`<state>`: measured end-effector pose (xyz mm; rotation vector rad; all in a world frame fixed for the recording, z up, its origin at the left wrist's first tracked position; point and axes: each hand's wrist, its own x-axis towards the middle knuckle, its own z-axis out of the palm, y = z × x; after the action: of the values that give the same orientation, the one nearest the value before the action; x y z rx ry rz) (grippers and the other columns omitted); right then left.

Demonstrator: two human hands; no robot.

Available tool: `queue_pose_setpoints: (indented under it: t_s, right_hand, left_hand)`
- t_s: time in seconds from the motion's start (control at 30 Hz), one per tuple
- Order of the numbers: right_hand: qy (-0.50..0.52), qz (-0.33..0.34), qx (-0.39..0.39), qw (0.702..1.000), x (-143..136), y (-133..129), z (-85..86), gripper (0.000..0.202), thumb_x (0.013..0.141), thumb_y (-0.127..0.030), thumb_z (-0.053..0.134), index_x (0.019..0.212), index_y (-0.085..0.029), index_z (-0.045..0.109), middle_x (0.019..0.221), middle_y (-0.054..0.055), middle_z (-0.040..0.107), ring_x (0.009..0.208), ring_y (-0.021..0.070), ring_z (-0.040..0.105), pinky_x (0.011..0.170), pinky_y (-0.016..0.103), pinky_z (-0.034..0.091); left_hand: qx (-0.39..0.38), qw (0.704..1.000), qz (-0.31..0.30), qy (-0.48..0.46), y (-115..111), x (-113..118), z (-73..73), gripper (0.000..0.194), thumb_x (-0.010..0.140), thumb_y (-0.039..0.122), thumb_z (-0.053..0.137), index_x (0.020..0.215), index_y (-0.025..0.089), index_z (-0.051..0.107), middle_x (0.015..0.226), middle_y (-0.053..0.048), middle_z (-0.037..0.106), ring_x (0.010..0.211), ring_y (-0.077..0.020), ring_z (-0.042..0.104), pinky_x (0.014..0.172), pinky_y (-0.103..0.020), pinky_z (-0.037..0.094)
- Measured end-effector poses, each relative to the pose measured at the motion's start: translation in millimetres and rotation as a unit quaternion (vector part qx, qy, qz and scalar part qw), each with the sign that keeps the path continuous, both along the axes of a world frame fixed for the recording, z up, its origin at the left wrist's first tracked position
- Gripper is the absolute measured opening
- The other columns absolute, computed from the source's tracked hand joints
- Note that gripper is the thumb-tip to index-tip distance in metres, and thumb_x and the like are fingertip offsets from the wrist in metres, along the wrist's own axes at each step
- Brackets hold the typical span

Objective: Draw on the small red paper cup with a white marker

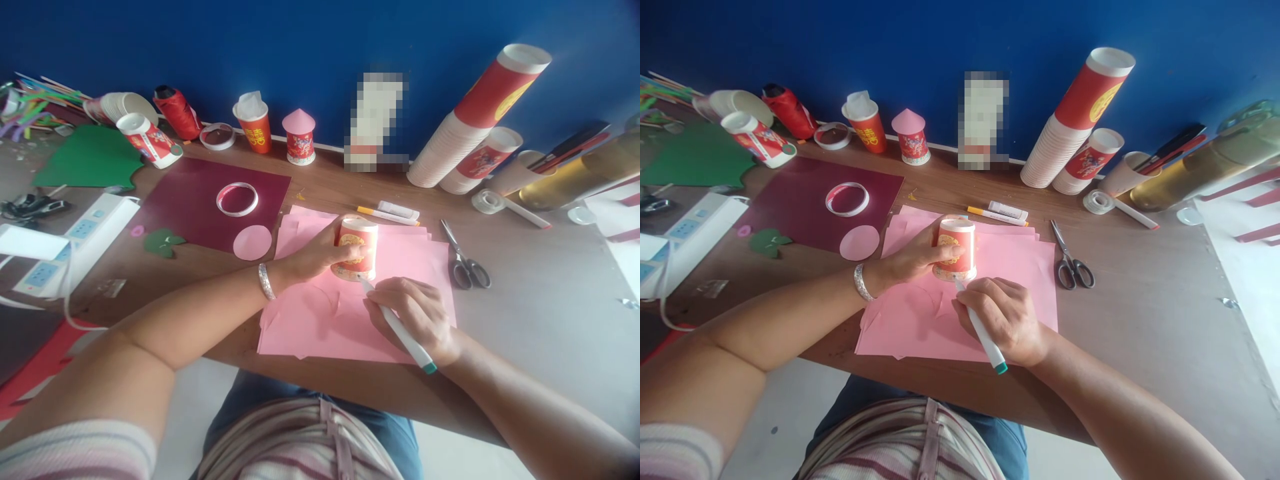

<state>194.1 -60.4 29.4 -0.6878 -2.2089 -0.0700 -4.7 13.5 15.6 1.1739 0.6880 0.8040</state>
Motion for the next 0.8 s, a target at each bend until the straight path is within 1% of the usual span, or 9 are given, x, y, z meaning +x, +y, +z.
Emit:
queue_pose_setpoints:
  t_s: [0.17,0.33,0.5,0.7,0.8]
  right_hand:
    - [0.0,-0.002,-0.004,1.0,-0.2,-0.1,-0.3,0.019,0.088,-0.003,0.067,0.098,-0.016,0.058,0.077,0.002,0.065,0.063,0.0134,0.063,0.057,0.026,0.056]
    - [-0.004,-0.005,-0.012,1.0,0.4,0.6,0.8,0.017,0.09,-0.005,0.065,0.099,-0.018,0.058,0.077,0.001,0.066,0.063,0.0131,0.064,0.057,0.025,0.056]
    - [-0.003,-0.003,-0.006,1.0,1.3,0.3,-0.3,0.02,0.089,-0.003,0.066,0.099,-0.017,0.057,0.077,0.002,0.066,0.063,0.0137,0.064,0.057,0.026,0.056]
    - [-0.002,-0.004,-0.014,1.0,0.4,0.4,-0.3,0.019,0.09,-0.006,0.064,0.102,-0.019,0.058,0.078,0.001,0.066,0.064,0.0133,0.064,0.057,0.026,0.056]
    - [-0.004,-0.003,-0.007,1.0,0.9,0.8,0.4,0.019,0.09,-0.006,0.065,0.102,-0.018,0.057,0.078,0.002,0.066,0.063,0.0132,0.063,0.056,0.026,0.055]
  left_hand:
    - [0.003,1.0,0.0,0.009,-0.1,-0.2,0.7,0.045,0.081,0.04,0.076,0.113,0.019,0.054,0.1,-0.004,0.06,0.086,-0.0154,0.058,0.073,-0.029,0.049]
    - [0.016,1.0,-0.003,0.004,0.6,-0.8,-1.8,0.046,0.082,0.041,0.076,0.115,0.019,0.053,0.102,-0.004,0.06,0.091,-0.0171,0.059,0.076,-0.031,0.05]
    - [0.017,1.0,-0.006,0.004,0.6,-0.5,-2.3,0.045,0.082,0.041,0.075,0.114,0.019,0.052,0.1,-0.003,0.06,0.089,-0.0165,0.059,0.076,-0.03,0.05]
    - [0.012,1.0,-0.005,0.004,0.2,0.1,0.6,0.044,0.08,0.037,0.075,0.113,0.019,0.052,0.098,-0.003,0.059,0.086,-0.0151,0.057,0.074,-0.029,0.048]
    - [0.011,1.0,-0.01,0.005,-0.3,0.0,3.2,0.041,0.081,0.036,0.073,0.111,0.019,0.052,0.096,-0.002,0.059,0.083,-0.0147,0.056,0.073,-0.029,0.048]
